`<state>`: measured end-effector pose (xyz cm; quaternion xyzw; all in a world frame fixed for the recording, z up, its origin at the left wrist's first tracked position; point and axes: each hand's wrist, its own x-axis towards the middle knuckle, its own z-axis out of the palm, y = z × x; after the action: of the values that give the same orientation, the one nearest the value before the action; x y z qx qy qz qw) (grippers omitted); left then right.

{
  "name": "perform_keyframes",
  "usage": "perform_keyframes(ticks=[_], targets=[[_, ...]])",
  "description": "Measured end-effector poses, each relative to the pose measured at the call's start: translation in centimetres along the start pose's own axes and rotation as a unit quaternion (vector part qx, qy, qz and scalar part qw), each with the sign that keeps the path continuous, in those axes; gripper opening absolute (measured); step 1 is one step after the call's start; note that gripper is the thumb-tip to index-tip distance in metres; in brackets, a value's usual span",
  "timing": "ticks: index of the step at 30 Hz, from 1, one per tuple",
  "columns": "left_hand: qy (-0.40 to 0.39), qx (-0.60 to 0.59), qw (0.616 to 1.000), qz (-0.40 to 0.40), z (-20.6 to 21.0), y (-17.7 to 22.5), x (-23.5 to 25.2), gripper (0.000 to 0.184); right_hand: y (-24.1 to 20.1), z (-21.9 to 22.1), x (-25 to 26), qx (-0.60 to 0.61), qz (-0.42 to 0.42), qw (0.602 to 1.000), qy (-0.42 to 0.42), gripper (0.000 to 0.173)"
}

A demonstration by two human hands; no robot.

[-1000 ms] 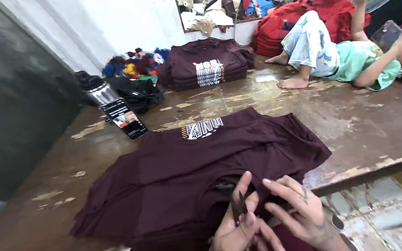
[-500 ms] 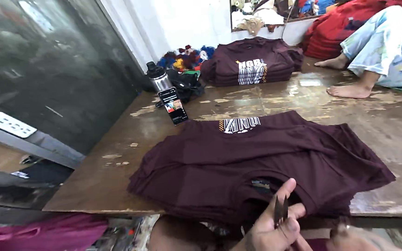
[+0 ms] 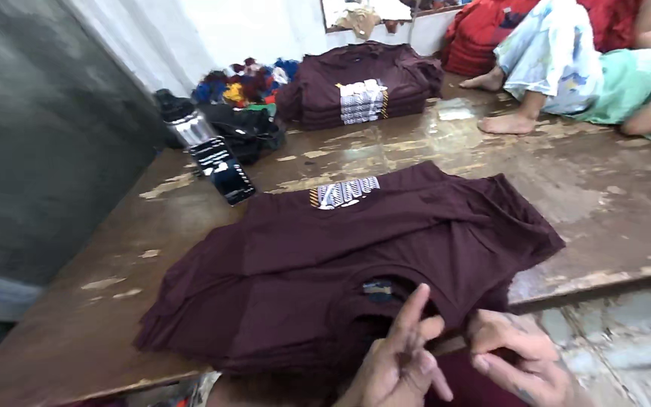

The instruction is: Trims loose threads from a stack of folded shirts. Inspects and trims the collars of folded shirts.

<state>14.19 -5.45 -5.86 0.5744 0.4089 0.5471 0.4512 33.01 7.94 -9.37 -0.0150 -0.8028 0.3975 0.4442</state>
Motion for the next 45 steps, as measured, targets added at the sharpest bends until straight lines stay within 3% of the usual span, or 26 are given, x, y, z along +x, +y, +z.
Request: perform_keyframes(ticks=[2, 6, 8, 10, 13, 16, 18, 22, 26, 34, 38, 40, 42, 45], targets=[[0.008, -0.031, 0.999, -0.022, 0.0, 0.2, 0.2, 0.062, -0.4, -0.8, 0.0, -0.026, 0.008, 1.0, -0.013, 0.03], [0.017, -0.032, 0.999, -0.018, 0.4, -0.1, 0.3, 0.061, -0.3, -0.8, 1.1, -0.119, 0.055, 0.99, 0.044, 0.054], [0.001, 0.028, 1.0, 0.013, 0.6, -0.8, 0.3, 0.061, 0.2, 0.6, 1.9, -0.067, 0.077, 0.992, 0.079, 0.049], [-0.01, 0.145, 0.987, 0.072, 0.0, -1.3, 0.3, 0.059, 0.7, 1.8, 1.8, 0.032, 0.092, 0.99, 0.101, 0.031], [0.011, 0.352, 0.927, 0.129, -2.0, 0.9, 1.1, 0.049, 1.0, 1.8, 0.6, 0.113, 0.074, 0.987, 0.086, 0.019], [0.017, 0.558, 0.818, 0.143, -3.5, 4.2, 2.8, 0.049, 0.3, 1.1, 0.1, 0.022, 0.025, 0.997, 0.068, 0.025], [-0.012, 0.617, 0.771, 0.157, -3.6, 5.5, 3.8, 0.039, -0.6, 0.5, 0.3, -0.032, 0.001, 0.998, 0.052, 0.024], [-0.058, 0.65, 0.725, 0.22, -2.6, 6.8, 5.2, 0.029, -1.3, 0.2, 1.0, -0.093, -0.022, 0.995, 0.043, 0.026], [-0.068, 0.674, 0.699, 0.231, -2.1, 6.0, 5.7, 0.028, -1.3, 0.6, 1.2, -0.125, -0.05, 0.99, 0.048, 0.026], [-0.034, 0.646, 0.725, 0.237, -3.2, 3.5, 4.4, 0.029, -2.3, 0.2, 1.3, -0.137, -0.074, 0.988, -0.016, 0.025], [0.109, 0.527, 0.833, 0.128, -4.3, 4.1, 4.1, 0.037, -4.0, -2.2, 3.4, -0.171, -0.052, 0.984, -0.027, 0.054], [0.139, 0.489, 0.859, 0.068, -3.5, 3.2, 3.6, 0.043, -3.1, -3.5, 6.4, -0.256, -0.055, 0.965, -0.033, 0.047], [0.088, 0.492, 0.864, 0.061, -1.8, 1.2, 3.2, 0.027, -0.9, -3.4, 9.5, -0.242, -0.055, 0.963, -0.103, 0.031], [0.064, 0.434, 0.89, 0.122, -0.6, -0.1, 3.4, 0.01, 1.2, -2.4, 10.0, -0.186, -0.017, 0.945, -0.269, 0.029]])
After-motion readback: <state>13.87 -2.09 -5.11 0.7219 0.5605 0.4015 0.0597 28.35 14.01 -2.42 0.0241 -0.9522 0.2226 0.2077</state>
